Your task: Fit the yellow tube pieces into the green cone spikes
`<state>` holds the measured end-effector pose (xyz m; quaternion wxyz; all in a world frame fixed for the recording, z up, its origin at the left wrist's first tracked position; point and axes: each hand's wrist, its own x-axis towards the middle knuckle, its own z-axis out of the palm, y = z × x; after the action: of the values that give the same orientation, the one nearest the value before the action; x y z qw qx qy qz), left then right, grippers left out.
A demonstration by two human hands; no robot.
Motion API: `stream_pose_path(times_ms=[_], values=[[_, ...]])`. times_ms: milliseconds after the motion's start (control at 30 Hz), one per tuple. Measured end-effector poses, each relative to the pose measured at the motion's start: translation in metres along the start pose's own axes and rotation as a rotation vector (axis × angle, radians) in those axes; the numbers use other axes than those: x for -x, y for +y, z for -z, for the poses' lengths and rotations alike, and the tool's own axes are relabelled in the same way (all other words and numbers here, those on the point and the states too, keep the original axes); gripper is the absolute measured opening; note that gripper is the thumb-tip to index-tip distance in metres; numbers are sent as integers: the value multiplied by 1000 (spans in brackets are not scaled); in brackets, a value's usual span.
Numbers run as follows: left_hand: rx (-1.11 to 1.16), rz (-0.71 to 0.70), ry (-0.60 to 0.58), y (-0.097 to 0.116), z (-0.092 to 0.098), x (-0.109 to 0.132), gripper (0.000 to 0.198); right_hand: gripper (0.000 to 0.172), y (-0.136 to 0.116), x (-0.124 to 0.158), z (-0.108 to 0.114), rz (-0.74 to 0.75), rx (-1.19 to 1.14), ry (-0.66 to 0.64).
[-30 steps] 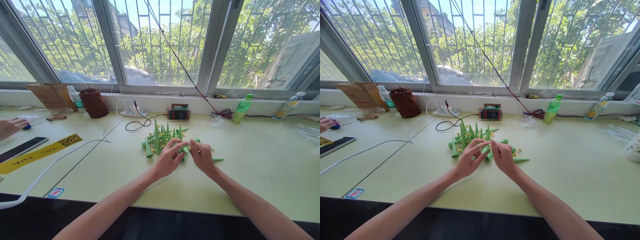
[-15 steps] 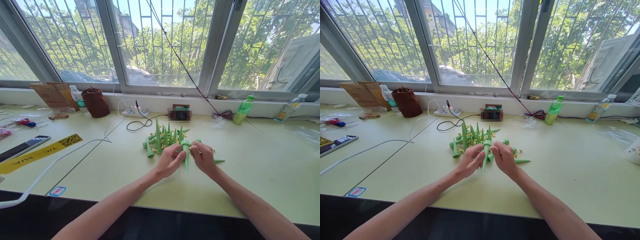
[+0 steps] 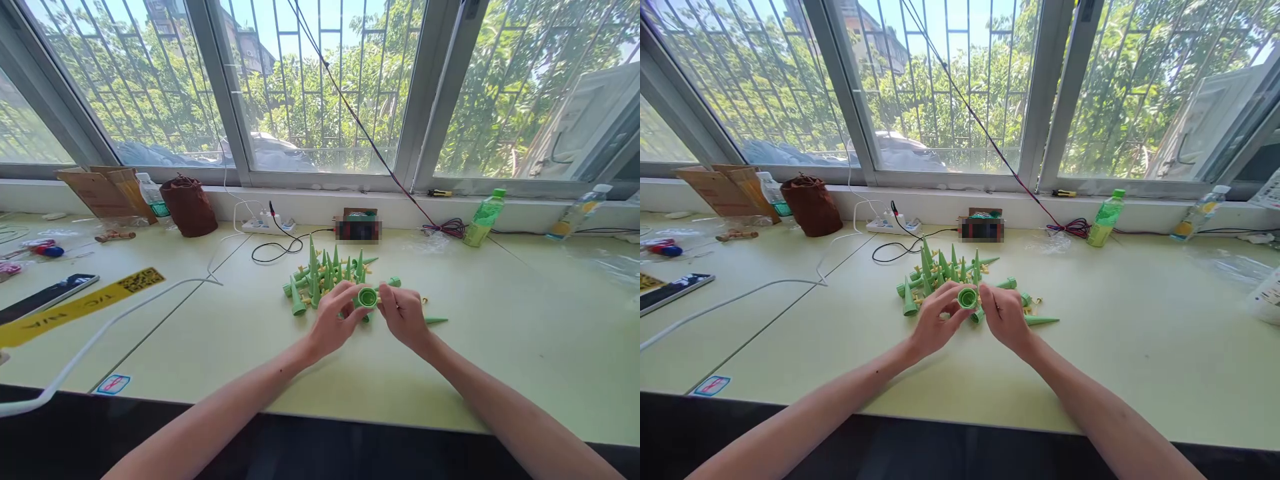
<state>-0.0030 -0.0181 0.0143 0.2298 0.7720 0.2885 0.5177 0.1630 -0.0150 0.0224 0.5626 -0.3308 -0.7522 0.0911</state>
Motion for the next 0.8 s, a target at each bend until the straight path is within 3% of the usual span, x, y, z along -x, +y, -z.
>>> stream_pose_path(times_ms=[233,400,533,800], values=[[84,176,32,9,-3,0,20,45,4,2,3,-31,34,68],[374,336,-146,10,0,-2,55,42,9,2,5,44,52,8],[533,484,-214,16,3,-5,56,38,9,-1,6,96,19,-80],[515,410,-226,18,8,-6,41,38,13,0,5,48,-12,-110]])
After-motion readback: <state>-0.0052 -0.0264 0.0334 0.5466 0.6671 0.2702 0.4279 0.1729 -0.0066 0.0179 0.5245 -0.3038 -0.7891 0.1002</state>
